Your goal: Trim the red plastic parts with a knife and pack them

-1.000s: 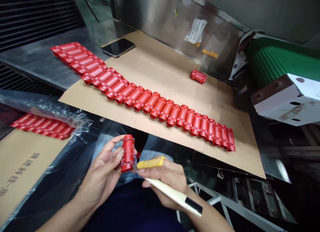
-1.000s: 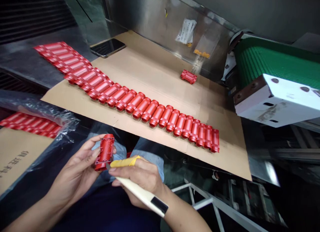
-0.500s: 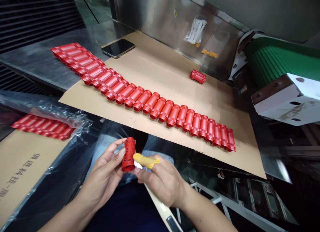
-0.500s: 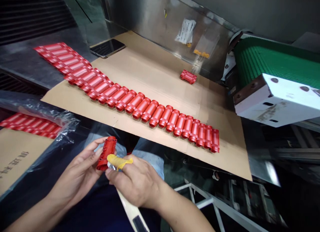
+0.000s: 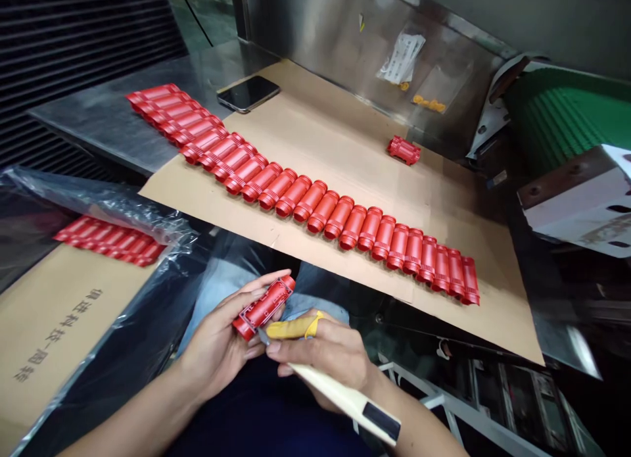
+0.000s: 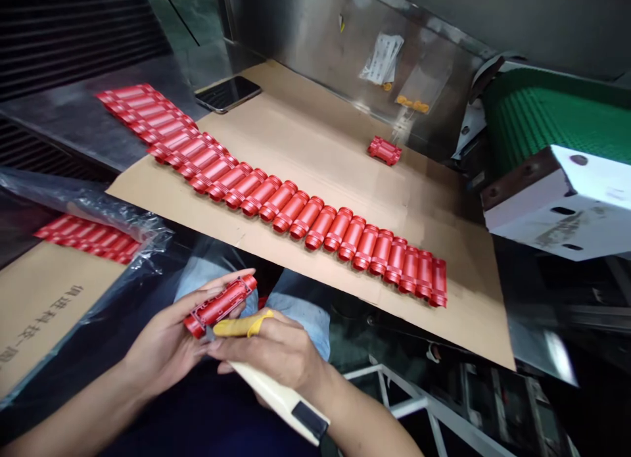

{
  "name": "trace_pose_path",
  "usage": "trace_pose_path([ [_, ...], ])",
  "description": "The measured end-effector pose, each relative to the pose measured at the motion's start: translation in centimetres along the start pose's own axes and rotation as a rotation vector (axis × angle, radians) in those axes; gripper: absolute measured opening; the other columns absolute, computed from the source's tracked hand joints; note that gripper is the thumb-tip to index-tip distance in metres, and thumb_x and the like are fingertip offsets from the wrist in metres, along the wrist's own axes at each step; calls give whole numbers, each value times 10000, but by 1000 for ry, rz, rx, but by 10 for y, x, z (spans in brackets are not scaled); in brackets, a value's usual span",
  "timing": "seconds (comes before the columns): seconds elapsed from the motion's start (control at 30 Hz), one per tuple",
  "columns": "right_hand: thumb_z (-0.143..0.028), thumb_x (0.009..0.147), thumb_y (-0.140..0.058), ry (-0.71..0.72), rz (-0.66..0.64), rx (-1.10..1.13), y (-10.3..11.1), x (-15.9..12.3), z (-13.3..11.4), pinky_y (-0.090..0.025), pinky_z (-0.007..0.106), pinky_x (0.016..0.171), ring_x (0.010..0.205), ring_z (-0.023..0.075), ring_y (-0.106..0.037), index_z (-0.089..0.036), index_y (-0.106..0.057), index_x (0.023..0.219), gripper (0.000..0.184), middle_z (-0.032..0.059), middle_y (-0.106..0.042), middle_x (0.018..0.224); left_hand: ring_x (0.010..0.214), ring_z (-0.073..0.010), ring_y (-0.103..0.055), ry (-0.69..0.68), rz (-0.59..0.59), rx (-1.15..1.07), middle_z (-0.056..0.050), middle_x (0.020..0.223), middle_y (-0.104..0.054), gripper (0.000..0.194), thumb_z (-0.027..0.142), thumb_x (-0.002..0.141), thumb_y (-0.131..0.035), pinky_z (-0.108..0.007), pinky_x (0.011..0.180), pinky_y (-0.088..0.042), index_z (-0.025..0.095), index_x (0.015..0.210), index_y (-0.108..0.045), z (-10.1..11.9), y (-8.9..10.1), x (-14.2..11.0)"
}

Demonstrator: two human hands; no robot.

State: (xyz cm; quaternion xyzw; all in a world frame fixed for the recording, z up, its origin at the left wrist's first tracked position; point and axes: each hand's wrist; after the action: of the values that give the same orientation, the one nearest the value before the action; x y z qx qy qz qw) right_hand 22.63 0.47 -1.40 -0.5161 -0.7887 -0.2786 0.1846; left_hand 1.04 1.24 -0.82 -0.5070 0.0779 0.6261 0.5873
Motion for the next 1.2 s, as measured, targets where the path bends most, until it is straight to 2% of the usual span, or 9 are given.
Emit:
trace_pose_path([
  [0.17, -154, 1119, -805, -129, -66, 17, 0, -7, -3, -764, 325, 1037, 1151, 229, -877, -183, -823, 1450, 333, 111, -879, 1311, 521, -140, -505, 8, -48, 47, -68, 832, -756, 643, 455, 940, -860, -226, 446, -375, 224, 1537, -798, -3, 2, 2],
  [0.27, -208, 1176, -735, -176, -181, 2, 2, -7, -3, -752, 314, 1057, 1131, 223, -875, -131, -821, 1426, 276, 122, -879, 1270, 564, -157, -577, 36, -48, 90, -110, 973, -830, 600, 455, 959, -819, -247, 479, -431, 228, 1515, -814, -5, 4, 2],
  [0.43, -180, 1164, -741, 119, -208, -283, 3, 2, 1, -758, 311, 905, 1041, 210, -858, -157, -811, 1351, 200, 72, -905, 1192, 667, -207, -703, 39, -40, 146, -166, 1209, -882, 542, 447, 950, -810, -255, 485, -443, 227, 1443, -858, -4, 2, 1],
  [0.5, -199, 1164, -747, 146, -203, -333, 5, 9, -1, -755, 302, 849, 972, 204, -853, -148, -790, 1355, 203, 68, -910, 1155, 719, -230, -745, 36, -27, 170, -173, 1231, -887, 526, 446, 933, -827, -248, 488, -450, 221, 1407, -875, -3, -1, 0],
  [0.77, -275, 1248, -592, -146, -527, -112, 40, 39, -19, -704, 223, 1041, 1131, 150, -840, -201, -817, 1238, 237, 29, -873, 1210, 584, -235, -717, 118, -32, 232, -174, 1090, -890, 595, 440, 900, -866, -365, 518, -616, 176, 1432, -832, 2, -10, -6],
  [0.9, -269, 1202, -694, -219, -515, -82, 42, 43, -21, -711, 205, 990, 1082, 155, -852, -215, -825, 1271, 158, 16, -867, 1231, 625, -246, -737, 93, -34, 223, -187, 1105, -889, 581, 434, 905, -856, -345, 519, -605, 168, 1421, -832, 2, -10, -5],
  [1.0, -307, 1241, -620, -121, -507, -244, 33, 39, -18, -706, 224, 960, 1017, 145, -829, -202, -828, 1230, 233, 18, -865, 1139, 550, -170, -642, 75, -24, 216, -170, 1046, -881, 540, 412, 891, -873, -245, 463, -467, 159, 1368, -861, 2, -9, -3],
  [1.1, -235, 1235, -561, 142, -503, -507, 20, 34, -13, -704, 285, 845, 899, 189, -776, -200, -824, 1003, 352, 38, -846, 980, 468, -93, -479, 64, -11, 214, -124, 942, -857, 482, 390, 908, -862, -205, 436, -310, 165, 1335, -882, 0, -7, 0],
  [1.2, -163, 1153, -627, 346, -494, -625, 9, 31, -10, -667, 331, 703, 800, 222, -713, -212, -777, 858, 335, 74, -827, 926, 507, -119, -542, 83, 6, 228, -125, 957, -853, 455, 375, 926, -848, -218, 448, -339, 167, 1329, -885, -2, -5, 3],
])
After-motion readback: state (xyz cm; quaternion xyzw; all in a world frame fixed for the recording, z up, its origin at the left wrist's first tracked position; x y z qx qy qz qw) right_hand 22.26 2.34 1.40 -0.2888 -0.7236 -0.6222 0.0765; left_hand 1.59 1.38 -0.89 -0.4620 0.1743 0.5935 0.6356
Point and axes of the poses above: each hand's wrist, its own x-axis towards the middle knuckle, its own y-axis out of the back of the hand, z = x × y
